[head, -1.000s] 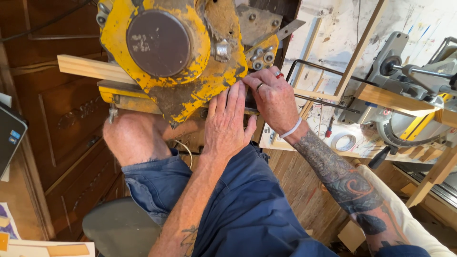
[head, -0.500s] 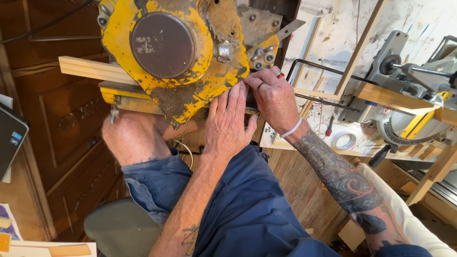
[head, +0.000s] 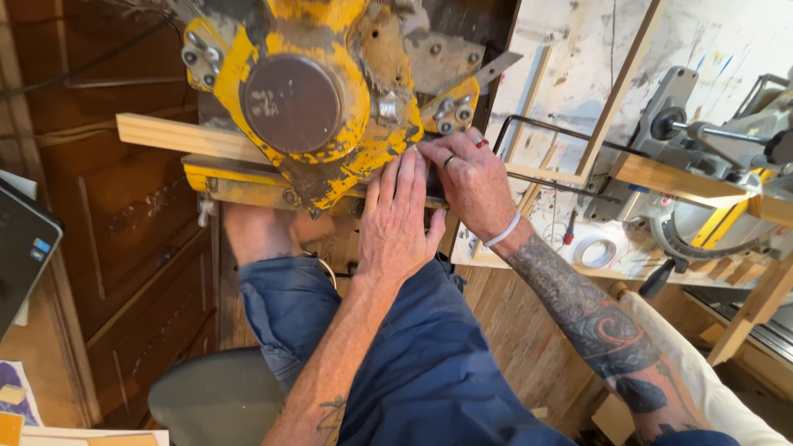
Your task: Trimming small wooden strips to specific angles using a manual miter trimmer and checking their fit.
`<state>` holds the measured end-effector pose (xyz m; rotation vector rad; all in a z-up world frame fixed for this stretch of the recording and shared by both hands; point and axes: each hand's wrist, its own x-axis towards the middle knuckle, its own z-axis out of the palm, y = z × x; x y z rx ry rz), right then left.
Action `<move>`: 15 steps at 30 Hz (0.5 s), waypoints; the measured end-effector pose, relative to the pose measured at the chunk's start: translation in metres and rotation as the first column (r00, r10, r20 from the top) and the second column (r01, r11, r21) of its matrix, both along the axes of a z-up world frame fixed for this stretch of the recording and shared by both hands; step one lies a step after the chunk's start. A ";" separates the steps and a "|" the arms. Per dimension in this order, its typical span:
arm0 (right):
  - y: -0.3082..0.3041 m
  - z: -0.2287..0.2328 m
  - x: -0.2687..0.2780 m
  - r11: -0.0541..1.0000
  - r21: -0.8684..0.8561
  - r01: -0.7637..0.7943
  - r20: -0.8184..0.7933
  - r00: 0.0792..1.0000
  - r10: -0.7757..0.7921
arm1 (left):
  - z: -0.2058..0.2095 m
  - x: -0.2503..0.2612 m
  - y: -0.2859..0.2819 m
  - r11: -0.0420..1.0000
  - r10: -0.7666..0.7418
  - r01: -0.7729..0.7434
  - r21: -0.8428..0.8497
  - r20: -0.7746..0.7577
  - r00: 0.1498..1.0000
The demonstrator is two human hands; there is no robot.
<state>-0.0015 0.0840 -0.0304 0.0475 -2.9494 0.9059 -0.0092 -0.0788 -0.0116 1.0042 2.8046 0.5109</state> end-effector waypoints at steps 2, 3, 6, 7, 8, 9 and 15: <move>0.000 0.001 0.000 1.000 0.002 0.005 0.002 1.000 -0.005 | 0.001 0.000 0.000 1.000 0.002 -0.002 -0.004 -0.002 1.000; 0.000 0.002 0.001 1.000 0.009 0.008 0.007 1.000 -0.008 | 0.001 0.002 0.002 1.000 0.006 -0.006 -0.003 -0.001 1.000; 0.004 -0.009 0.008 1.000 0.002 -0.001 0.022 1.000 0.001 | 0.004 0.004 0.002 1.000 0.013 -0.014 0.028 0.007 1.000; 0.004 -0.009 0.008 1.000 -0.002 -0.004 0.020 1.000 0.004 | 0.005 0.005 0.002 1.000 0.016 -0.017 0.024 0.005 1.000; 0.005 -0.008 0.007 1.000 -0.005 -0.017 0.022 1.000 0.017 | 0.006 0.006 0.002 0.999 0.019 -0.020 0.042 0.007 1.000; 0.009 -0.008 0.003 1.000 0.000 -0.021 0.013 1.000 0.021 | 0.005 0.000 0.005 0.998 0.013 -0.013 0.069 -0.001 1.000; 0.015 -0.013 0.007 1.000 -0.010 -0.021 0.065 0.998 0.021 | 0.013 -0.001 0.011 0.999 0.003 -0.002 0.051 -0.026 1.000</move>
